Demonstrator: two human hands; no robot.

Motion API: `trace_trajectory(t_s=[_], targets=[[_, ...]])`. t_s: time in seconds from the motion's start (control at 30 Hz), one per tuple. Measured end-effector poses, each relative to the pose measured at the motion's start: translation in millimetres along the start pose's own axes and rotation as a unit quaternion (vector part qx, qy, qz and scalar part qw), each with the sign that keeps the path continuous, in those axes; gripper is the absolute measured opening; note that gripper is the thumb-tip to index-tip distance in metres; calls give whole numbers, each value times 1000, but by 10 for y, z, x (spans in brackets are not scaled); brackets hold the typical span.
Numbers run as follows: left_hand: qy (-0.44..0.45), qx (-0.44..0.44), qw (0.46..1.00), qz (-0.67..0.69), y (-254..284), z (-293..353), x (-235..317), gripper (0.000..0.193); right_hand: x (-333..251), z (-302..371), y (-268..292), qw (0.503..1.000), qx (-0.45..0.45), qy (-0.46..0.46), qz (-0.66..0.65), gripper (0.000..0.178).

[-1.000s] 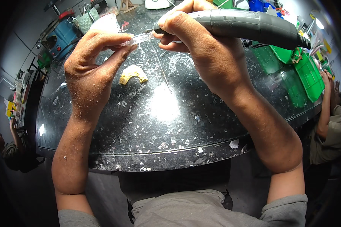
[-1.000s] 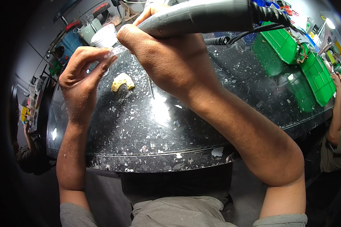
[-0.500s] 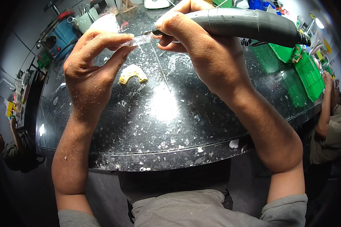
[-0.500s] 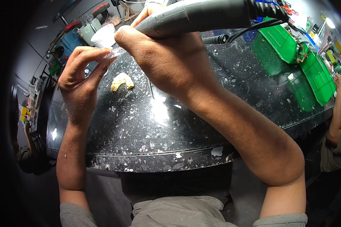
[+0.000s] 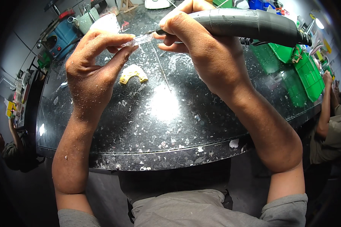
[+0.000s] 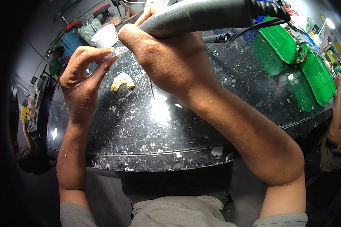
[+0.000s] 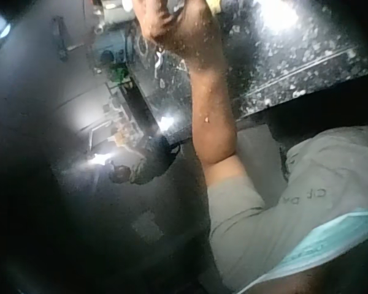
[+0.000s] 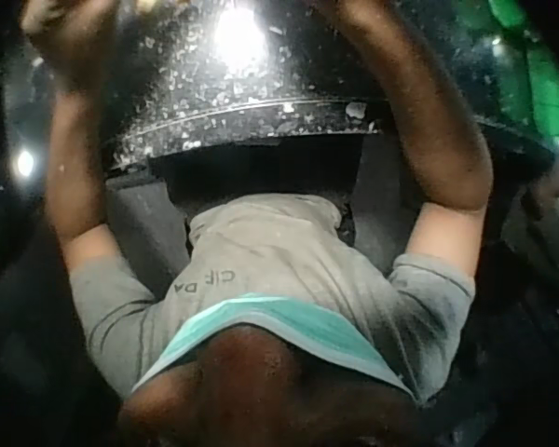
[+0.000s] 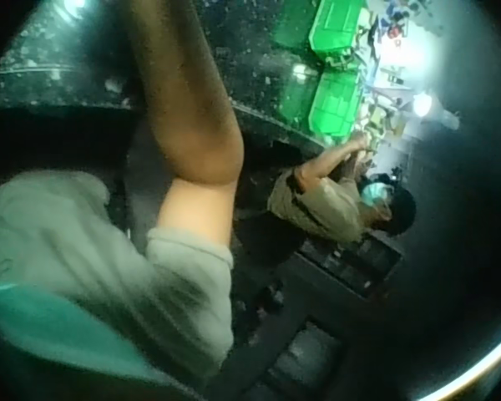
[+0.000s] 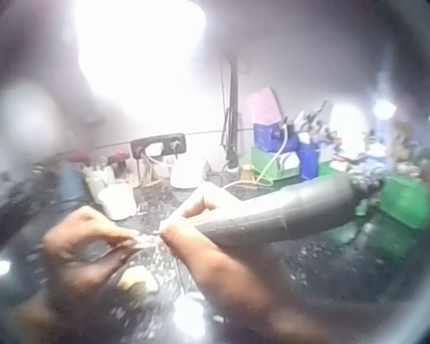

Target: Using a dental micromotor to trim and finish a clear orthodontic retainer.

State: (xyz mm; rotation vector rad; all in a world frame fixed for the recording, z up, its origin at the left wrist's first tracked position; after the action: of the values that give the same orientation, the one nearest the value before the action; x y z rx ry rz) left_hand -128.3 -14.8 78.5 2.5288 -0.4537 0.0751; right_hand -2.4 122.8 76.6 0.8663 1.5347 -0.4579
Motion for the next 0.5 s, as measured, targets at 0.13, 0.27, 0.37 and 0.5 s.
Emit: trace_trajectory(t_s=[0.13, 0.27, 0.37, 0.5], targets=[[-5, 3, 1000, 9, -5, -4, -5, 23, -99, 108, 30, 999, 31, 24, 12, 13], [-3, 2, 1000, 6, 2, 4, -4, 23, -107, 62, 65, 997, -68, 23, -27, 13], [-15, 32, 999, -5, 7, -18, 10, 19, -100, 81, 2, 996, -77, 5, -40, 12], [-24, 34, 999, -9, -7, -39, 31, 19, -98, 56, 17, 993, -8, 113, 23, 12]])
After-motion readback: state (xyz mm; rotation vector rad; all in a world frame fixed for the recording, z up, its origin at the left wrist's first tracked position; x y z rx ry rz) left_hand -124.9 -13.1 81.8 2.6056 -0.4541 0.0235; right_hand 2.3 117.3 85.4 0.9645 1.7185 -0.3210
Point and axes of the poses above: each hand's wrist, its own z-axis away from the middle knuckle, its own y-axis out of the back of the hand, x = y × z, the point moved 7 cm from there along -z, towards the middle knuckle, and after that the axes turned 15 degrees about -y, right-handed, at the moved point
